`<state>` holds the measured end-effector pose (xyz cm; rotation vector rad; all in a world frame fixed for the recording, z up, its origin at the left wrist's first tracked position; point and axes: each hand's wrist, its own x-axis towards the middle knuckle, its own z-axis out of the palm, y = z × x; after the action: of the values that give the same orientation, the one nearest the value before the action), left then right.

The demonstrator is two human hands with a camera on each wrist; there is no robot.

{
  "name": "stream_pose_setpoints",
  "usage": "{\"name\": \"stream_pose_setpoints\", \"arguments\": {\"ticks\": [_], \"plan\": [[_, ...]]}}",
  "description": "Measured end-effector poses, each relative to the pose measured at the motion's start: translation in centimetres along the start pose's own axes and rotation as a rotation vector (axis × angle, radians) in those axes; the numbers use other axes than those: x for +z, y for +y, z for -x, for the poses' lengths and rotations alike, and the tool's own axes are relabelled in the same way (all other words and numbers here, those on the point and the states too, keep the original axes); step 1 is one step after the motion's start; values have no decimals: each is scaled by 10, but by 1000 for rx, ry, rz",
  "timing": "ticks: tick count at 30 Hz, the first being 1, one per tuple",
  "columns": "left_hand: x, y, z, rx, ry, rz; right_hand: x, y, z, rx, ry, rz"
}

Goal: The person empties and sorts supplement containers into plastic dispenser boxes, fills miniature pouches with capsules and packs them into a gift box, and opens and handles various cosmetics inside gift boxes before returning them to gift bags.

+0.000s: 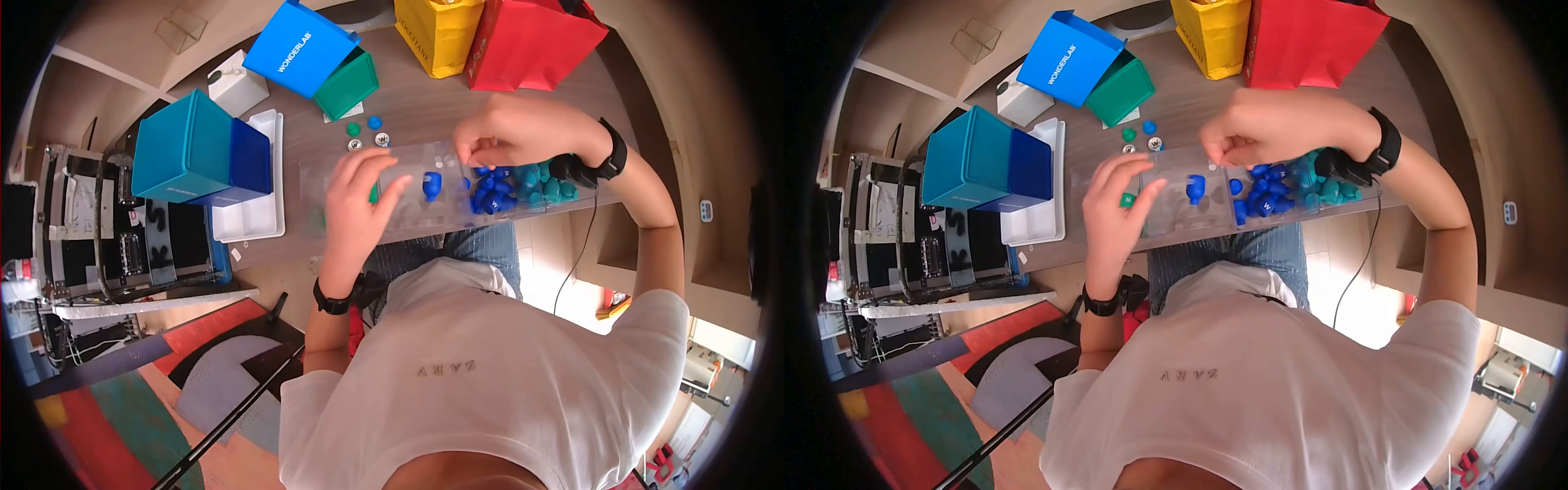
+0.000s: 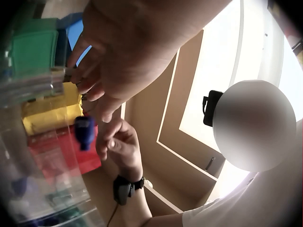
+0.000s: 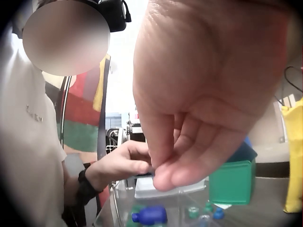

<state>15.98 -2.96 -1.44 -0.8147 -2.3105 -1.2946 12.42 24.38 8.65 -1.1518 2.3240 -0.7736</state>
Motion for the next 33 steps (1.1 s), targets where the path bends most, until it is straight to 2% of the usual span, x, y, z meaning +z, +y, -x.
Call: {"name": "stream_pose_setpoints", "arguments": {"ticks": [1,3,5,7,9,11,12,15,16,18,19,21,23,26,27,28,30,32,33], "plan": [[1,-3,4,-97,7,6,6,5,3,41,15,-21],[7,-1,9,-111,-60,50,16,11,7,87,22,-49],[11,2,10,-123,-117,92,17,16,8,34,61,157],[12,1,10,4,-77,-5,15,15,8,56,62,144],[6,-2,9,1,-39,-32,15,12,6,77,70,131],[-2,-6,10,-6,-7,-62,23,5,-2,-122,152,344],[-5,-8,10,-29,1,-85,28,2,-8,-123,153,340],[-6,-13,13,-37,-1,-156,51,7,-37,-232,-9,532],[-6,-15,14,-24,-10,-202,61,14,-46,-234,-6,532],[-4,-19,18,-16,-25,-212,82,29,-61,-248,-160,635],[-2,-20,19,-12,-38,-219,92,37,-68,-253,-157,636],[-1,-21,20,2,-31,-256,105,45,-82,-155,-296,775],[-1,-20,20,20,-17,-293,112,46,-88,-133,-331,770],[0,-15,22,-62,-92,-313,110,37,-92,-83,-385,749],[1,-13,23,-154,-137,-304,108,34,-92,-62,-402,734],[2,-12,23,-245,-182,-295,104,31,-91,-58,-403,736],[5,-17,24,-203,-147,-299,91,24,-87,-62,-271,669],[7,-18,26,-174,-117,-302,54,-6,-68,-140,-132,533],[6,-17,26,-189,-111,-288,39,-19,-56,-100,-73,530]]}}
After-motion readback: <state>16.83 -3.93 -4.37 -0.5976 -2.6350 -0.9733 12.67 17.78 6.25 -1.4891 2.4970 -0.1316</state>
